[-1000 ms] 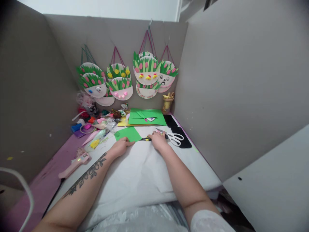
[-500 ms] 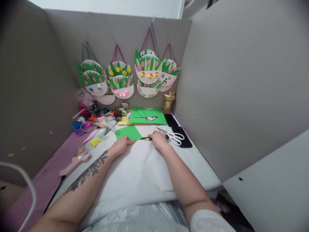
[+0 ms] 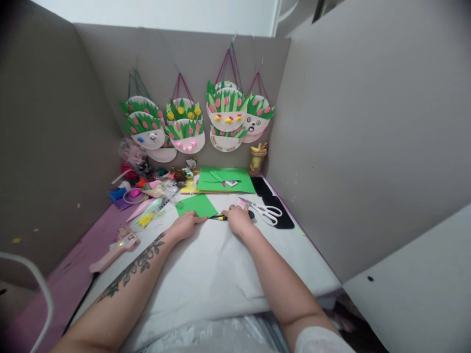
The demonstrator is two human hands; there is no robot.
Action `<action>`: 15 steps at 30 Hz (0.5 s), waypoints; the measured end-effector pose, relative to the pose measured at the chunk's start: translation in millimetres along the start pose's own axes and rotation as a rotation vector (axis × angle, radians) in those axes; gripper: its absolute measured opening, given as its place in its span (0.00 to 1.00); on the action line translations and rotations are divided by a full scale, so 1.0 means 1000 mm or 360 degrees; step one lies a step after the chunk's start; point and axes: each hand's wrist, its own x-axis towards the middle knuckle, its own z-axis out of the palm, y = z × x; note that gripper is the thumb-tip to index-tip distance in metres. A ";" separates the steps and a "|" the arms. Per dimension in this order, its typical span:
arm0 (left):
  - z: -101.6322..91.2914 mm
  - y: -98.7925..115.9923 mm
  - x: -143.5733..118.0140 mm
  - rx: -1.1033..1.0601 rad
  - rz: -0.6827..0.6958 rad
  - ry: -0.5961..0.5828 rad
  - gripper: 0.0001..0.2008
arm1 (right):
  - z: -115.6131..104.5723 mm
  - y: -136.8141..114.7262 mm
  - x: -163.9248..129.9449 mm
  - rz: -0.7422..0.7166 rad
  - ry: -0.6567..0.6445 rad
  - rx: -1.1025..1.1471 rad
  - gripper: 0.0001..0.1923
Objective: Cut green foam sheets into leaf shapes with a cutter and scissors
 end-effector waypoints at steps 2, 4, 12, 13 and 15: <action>-0.001 -0.001 0.000 -0.0020 0.0006 0.0013 0.23 | 0.000 -0.002 -0.001 0.0014 0.0003 0.0018 0.24; -0.002 -0.004 -0.001 -0.0064 0.0034 0.0030 0.20 | 0.000 -0.003 -0.001 0.0031 0.0001 0.0031 0.24; -0.007 -0.025 -0.015 -0.0146 0.0071 -0.0008 0.19 | -0.004 -0.004 -0.004 0.0022 -0.0010 0.0001 0.24; -0.007 -0.026 -0.015 -0.0156 0.0078 -0.0018 0.19 | -0.005 -0.005 -0.005 0.0020 -0.0009 -0.0008 0.23; -0.006 -0.028 -0.014 -0.0172 0.0093 -0.0037 0.19 | -0.005 -0.008 -0.005 0.0018 -0.0016 -0.0017 0.24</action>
